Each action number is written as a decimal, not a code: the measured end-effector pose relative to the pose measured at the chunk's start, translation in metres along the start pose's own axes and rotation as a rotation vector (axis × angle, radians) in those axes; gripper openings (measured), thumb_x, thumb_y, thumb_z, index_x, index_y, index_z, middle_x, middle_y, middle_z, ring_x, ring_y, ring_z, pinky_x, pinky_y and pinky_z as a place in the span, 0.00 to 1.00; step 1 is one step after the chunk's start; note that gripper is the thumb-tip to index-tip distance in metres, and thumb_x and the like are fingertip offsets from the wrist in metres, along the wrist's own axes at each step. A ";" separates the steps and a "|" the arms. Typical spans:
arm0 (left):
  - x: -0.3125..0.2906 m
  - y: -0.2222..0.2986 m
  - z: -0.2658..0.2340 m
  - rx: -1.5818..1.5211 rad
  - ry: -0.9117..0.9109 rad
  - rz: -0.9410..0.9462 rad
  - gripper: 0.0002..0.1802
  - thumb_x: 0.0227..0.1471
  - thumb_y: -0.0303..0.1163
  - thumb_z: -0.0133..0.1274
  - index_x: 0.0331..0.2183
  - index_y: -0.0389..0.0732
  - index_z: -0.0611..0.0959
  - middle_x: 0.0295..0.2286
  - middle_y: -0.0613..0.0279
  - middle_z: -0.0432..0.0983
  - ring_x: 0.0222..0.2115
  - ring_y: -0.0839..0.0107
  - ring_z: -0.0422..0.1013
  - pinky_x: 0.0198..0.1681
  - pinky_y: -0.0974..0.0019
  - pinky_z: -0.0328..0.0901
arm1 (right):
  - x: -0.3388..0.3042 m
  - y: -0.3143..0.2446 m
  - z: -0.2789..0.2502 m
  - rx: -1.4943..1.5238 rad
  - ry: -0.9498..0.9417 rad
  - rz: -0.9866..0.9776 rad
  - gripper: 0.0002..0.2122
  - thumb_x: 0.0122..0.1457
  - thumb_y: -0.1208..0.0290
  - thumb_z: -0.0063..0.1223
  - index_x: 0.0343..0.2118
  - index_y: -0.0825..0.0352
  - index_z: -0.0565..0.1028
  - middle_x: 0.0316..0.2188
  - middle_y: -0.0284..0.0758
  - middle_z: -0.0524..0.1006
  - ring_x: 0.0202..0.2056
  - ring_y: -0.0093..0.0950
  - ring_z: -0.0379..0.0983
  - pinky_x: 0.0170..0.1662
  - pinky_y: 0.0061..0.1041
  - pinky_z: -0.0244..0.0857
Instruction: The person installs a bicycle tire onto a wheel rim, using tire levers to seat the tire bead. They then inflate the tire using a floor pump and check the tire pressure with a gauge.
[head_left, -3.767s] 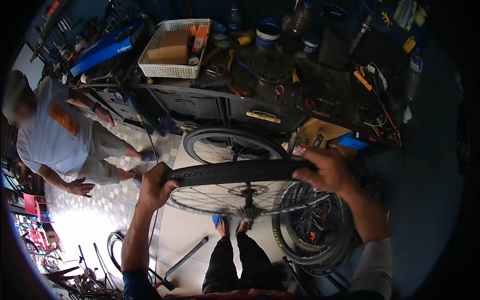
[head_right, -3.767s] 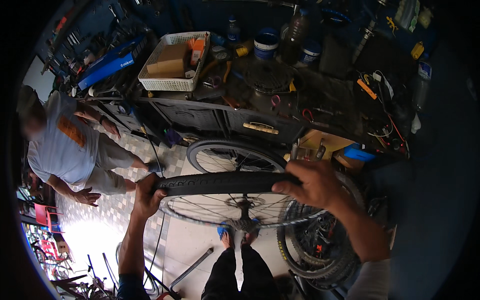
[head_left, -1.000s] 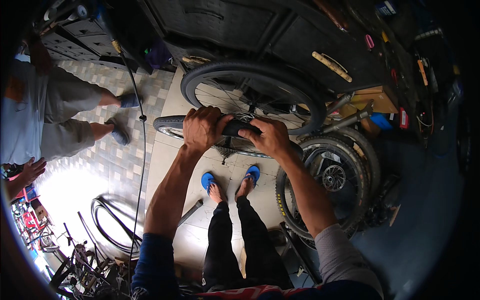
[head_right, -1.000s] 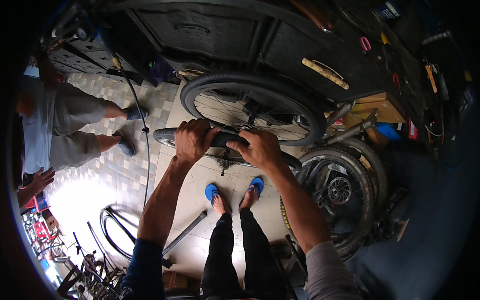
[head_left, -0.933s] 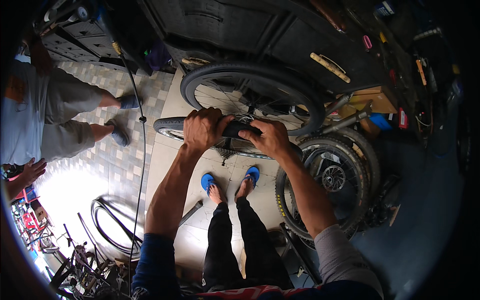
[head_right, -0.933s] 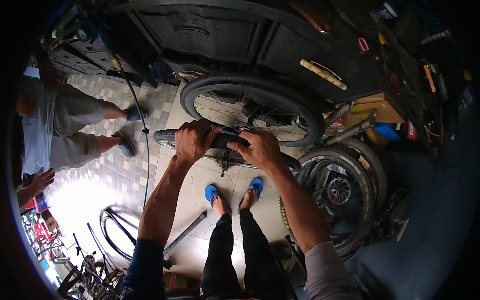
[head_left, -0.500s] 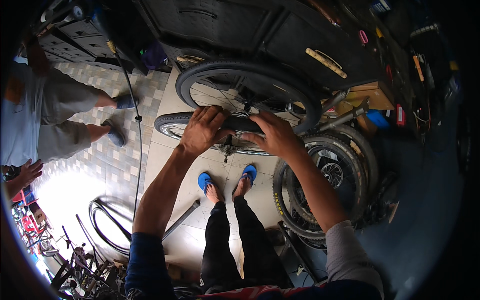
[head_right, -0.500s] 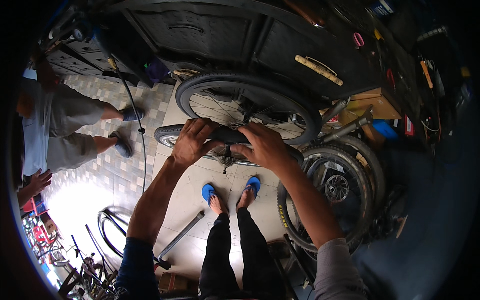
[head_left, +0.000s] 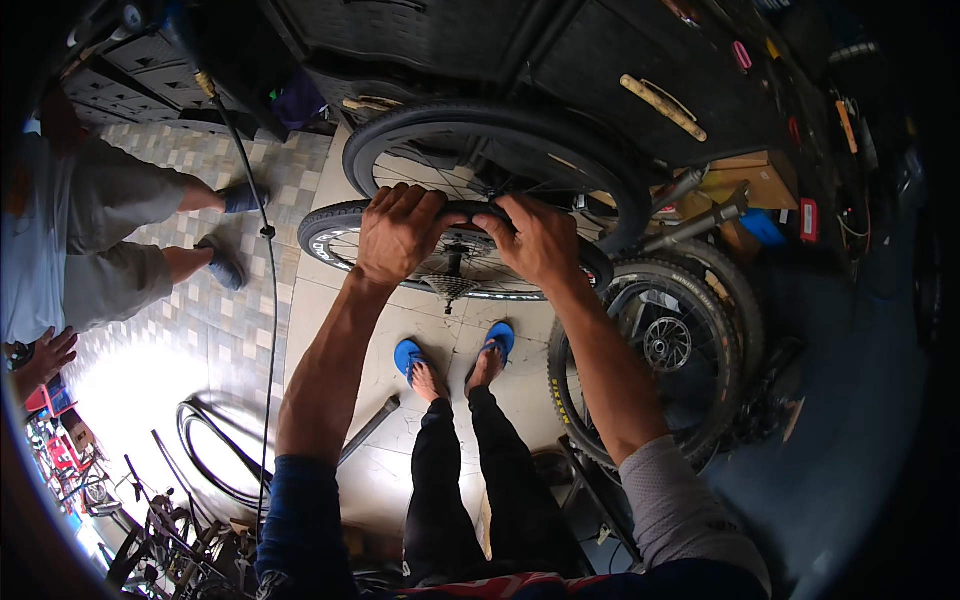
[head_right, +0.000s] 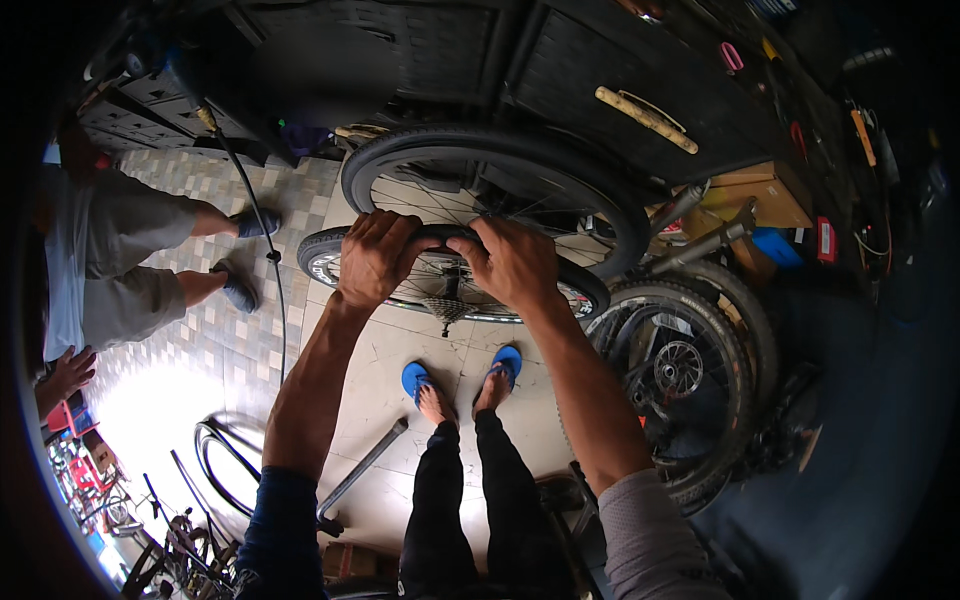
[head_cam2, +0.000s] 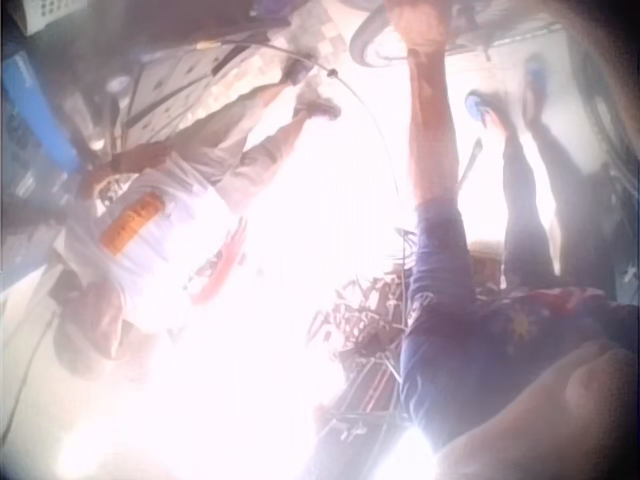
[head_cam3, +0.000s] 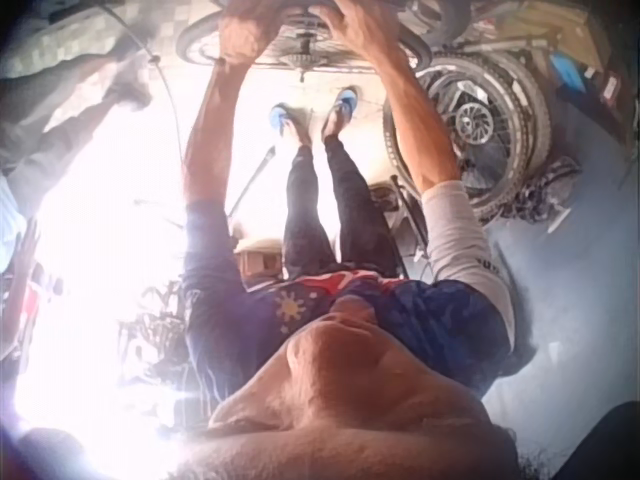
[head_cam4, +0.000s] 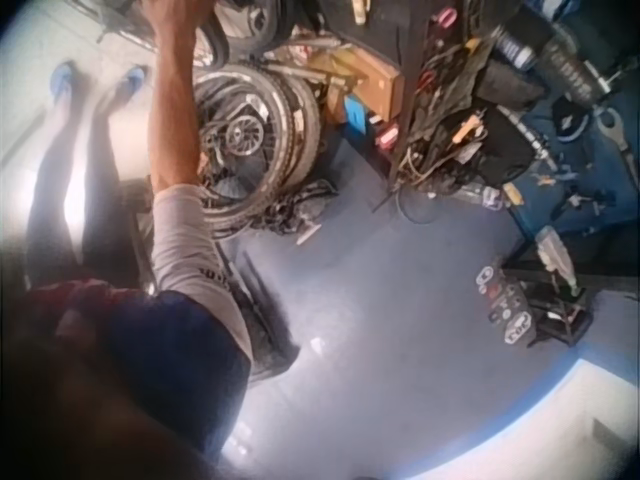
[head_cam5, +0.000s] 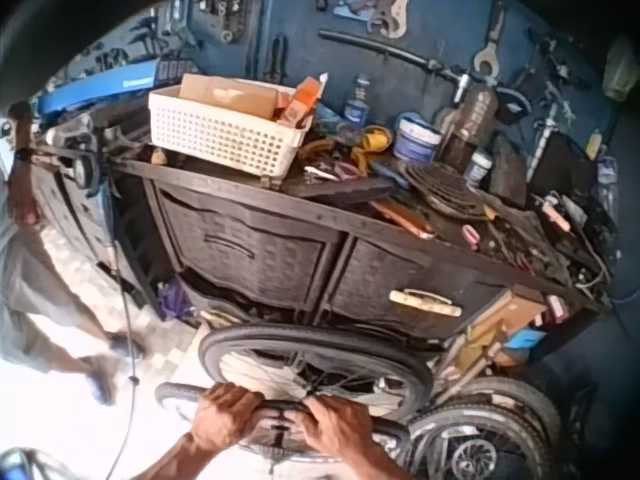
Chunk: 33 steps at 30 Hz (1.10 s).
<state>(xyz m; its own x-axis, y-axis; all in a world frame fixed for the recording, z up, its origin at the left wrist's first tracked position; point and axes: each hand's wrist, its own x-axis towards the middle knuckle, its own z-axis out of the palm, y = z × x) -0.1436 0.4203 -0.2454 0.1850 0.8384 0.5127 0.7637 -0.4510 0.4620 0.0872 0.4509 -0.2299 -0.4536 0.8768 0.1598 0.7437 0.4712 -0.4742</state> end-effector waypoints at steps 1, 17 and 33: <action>0.002 0.001 -0.001 -0.033 -0.029 -0.033 0.18 0.52 0.44 0.70 0.35 0.39 0.85 0.26 0.59 0.81 0.29 0.56 0.78 0.35 0.55 0.71 | 0.001 0.001 -0.001 0.010 0.019 -0.007 0.22 0.65 0.45 0.61 0.40 0.64 0.82 0.30 0.39 0.84 0.29 0.41 0.84 0.31 0.38 0.75; 0.042 -0.018 -0.033 -0.655 -0.672 -0.545 0.30 0.66 0.57 0.55 0.39 0.35 0.89 0.31 0.49 0.86 0.37 0.59 0.83 0.42 0.56 0.72 | -0.020 0.025 -0.036 0.271 -0.196 0.110 0.21 0.61 0.50 0.68 0.43 0.66 0.84 0.37 0.38 0.86 0.38 0.36 0.85 0.41 0.32 0.75; -0.052 -0.030 -0.060 -0.506 -0.512 -0.463 0.15 0.56 0.37 0.70 0.38 0.35 0.90 0.30 0.54 0.86 0.29 0.67 0.79 0.36 0.63 0.71 | -0.070 0.093 -0.079 0.442 -0.303 0.262 0.19 0.61 0.55 0.71 0.45 0.67 0.83 0.36 0.36 0.84 0.37 0.27 0.81 0.40 0.30 0.73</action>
<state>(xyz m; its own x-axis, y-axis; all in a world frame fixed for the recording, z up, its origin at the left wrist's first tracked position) -0.2128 0.3717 -0.2428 0.2723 0.9517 -0.1417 0.4857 -0.0088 0.8741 0.2274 0.4409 -0.2166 -0.4510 0.8612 -0.2343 0.6042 0.1014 -0.7904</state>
